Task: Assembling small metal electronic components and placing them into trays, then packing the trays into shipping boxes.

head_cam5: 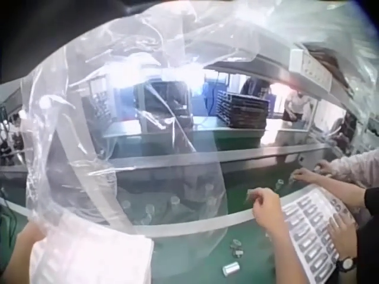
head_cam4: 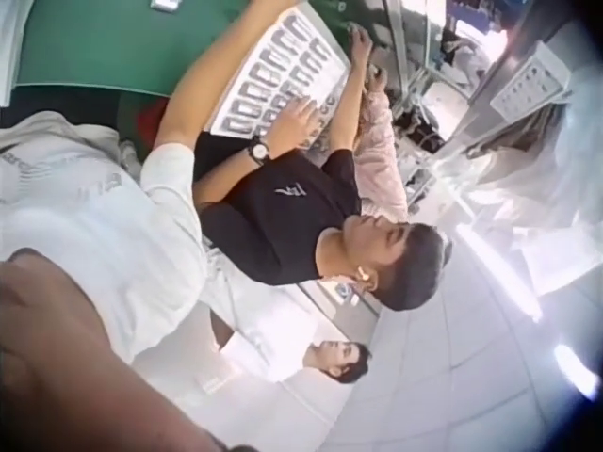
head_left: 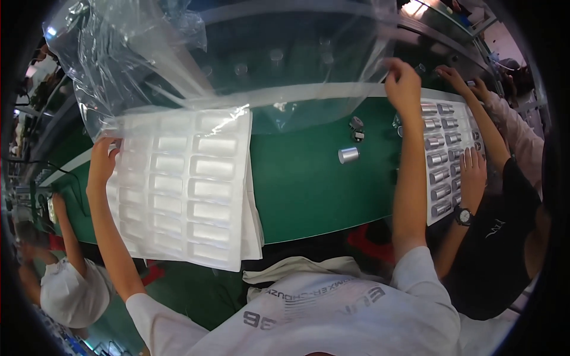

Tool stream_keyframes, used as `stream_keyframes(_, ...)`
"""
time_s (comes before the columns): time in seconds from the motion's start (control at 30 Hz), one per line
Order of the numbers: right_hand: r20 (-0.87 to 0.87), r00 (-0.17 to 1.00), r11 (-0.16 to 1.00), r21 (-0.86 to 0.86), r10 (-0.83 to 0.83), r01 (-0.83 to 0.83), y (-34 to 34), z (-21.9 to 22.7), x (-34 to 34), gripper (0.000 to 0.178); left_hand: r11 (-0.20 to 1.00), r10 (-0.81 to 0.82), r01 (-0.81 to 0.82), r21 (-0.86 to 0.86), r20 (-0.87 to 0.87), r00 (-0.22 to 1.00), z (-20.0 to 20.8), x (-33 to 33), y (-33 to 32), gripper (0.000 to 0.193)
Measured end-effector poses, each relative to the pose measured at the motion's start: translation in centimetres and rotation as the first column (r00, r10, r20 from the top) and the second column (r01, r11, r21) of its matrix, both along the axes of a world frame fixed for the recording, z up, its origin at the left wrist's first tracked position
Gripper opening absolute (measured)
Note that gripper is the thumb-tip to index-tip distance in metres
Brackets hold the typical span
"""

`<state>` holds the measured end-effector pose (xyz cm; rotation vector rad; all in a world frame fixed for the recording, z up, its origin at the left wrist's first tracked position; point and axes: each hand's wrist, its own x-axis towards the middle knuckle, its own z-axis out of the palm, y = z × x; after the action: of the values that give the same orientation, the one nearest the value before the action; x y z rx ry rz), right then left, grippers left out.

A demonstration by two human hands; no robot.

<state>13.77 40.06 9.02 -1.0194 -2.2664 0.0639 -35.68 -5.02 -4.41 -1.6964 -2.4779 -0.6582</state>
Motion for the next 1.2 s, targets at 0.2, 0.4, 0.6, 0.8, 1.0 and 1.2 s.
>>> stream_keyframes(0.2, 0.162, 0.973, 0.916, -0.392, 0.163, -0.089, -5.5, -1.4, 0.5, 0.023, 0.995, -0.013, 0.021, -0.097, 0.076, 0.997, -1.4, -4.0, -0.2, 0.030)
stream_keyframes(0.4, 0.267, 0.933, 0.878, -0.469, 0.242, -0.094, -8.4, -2.6, 0.6, 0.035, 1.000, -0.002, 0.004, 0.024, -0.079, 0.997, -2.6, -4.0, -0.5, 0.024)
stream_keyframes(0.6, -0.518, 0.834, 0.528, -0.663, 0.189, -0.531, -11.8, -1.7, 1.0, 0.036, 0.905, -0.025, -0.100, 0.414, 0.287, 0.958, 3.6, 8.0, 1.6, 0.021)
stream_keyframes(0.8, -0.737, 0.618, 0.335, -0.529, 0.273, -0.779, -15.8, -1.8, 0.1, 0.029, 0.715, -0.578, -0.290, 0.636, 0.771, 0.267, 6.9, 27.3, 4.6, 0.029)
stream_keyframes(1.0, -0.762, 0.602, 0.308, -0.529, 0.238, -0.791, -20.4, -0.6, -0.2, 0.020, 0.789, -0.583, -0.346, 0.508, 0.797, -0.158, 8.8, 35.5, 6.3, 0.041)
stream_keyframes(1.2, -0.691, 0.577, 0.298, -0.494, 0.435, -0.816, -24.4, 1.2, -1.5, 0.028, 0.801, -0.592, -0.329, 0.501, 0.748, -0.300, 7.9, 36.4, 6.2, 0.037)
